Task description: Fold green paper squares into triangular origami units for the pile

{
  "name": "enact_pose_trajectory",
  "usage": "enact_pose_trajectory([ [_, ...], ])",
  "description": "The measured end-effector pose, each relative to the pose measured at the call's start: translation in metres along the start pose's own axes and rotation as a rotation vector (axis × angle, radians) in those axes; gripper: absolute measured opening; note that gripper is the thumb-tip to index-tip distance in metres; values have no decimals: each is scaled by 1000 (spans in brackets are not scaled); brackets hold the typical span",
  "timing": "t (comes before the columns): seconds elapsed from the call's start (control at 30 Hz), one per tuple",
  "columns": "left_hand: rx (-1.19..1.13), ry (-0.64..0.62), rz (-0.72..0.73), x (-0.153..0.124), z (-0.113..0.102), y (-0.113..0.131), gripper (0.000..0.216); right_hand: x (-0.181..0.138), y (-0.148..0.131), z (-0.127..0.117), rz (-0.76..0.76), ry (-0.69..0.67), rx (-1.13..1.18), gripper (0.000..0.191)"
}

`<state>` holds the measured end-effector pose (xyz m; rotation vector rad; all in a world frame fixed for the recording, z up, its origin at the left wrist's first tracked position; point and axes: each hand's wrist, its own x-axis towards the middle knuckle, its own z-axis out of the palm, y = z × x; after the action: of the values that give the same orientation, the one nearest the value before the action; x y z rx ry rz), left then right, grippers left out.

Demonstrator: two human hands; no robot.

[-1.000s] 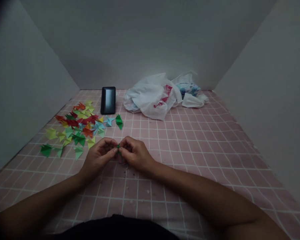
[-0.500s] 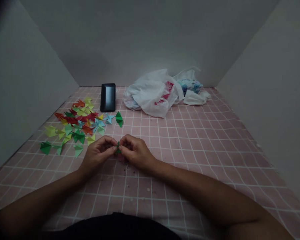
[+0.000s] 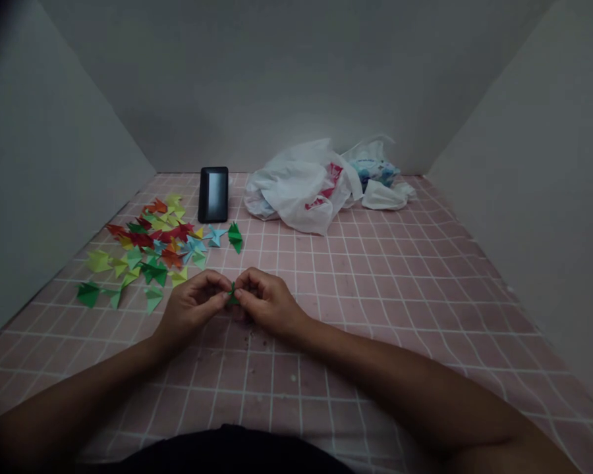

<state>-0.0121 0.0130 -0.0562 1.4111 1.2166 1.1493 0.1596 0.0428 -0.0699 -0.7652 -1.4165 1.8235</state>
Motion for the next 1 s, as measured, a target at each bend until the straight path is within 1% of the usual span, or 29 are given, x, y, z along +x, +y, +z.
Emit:
enact_pose_trajectory([
  [0.1,17,-7,18,0,0,4,4,0,0,1,-10,10,16,13],
  [0.23,42,-9,23,0,0,8,8,-1,2,2,-40,17,-21,15],
  [0.4,9,-12,2,1,1,6,11,-1,2,3,-53,37,-63,15],
  [0.6,-21,54,-32,1,2,5,15,-3,3,4,-82,74,-87,14],
  [0.77,-42,24,-48,1,3,6,13,-4,4,2,-126,86,-163,15],
  [0.9,-37,22,-48,1,3,5,13,-4,3,1,-106,39,-84,22],
  [1.0,-23,29,-32,1,4,4,13,-4,3,1,-77,41,-54,23],
])
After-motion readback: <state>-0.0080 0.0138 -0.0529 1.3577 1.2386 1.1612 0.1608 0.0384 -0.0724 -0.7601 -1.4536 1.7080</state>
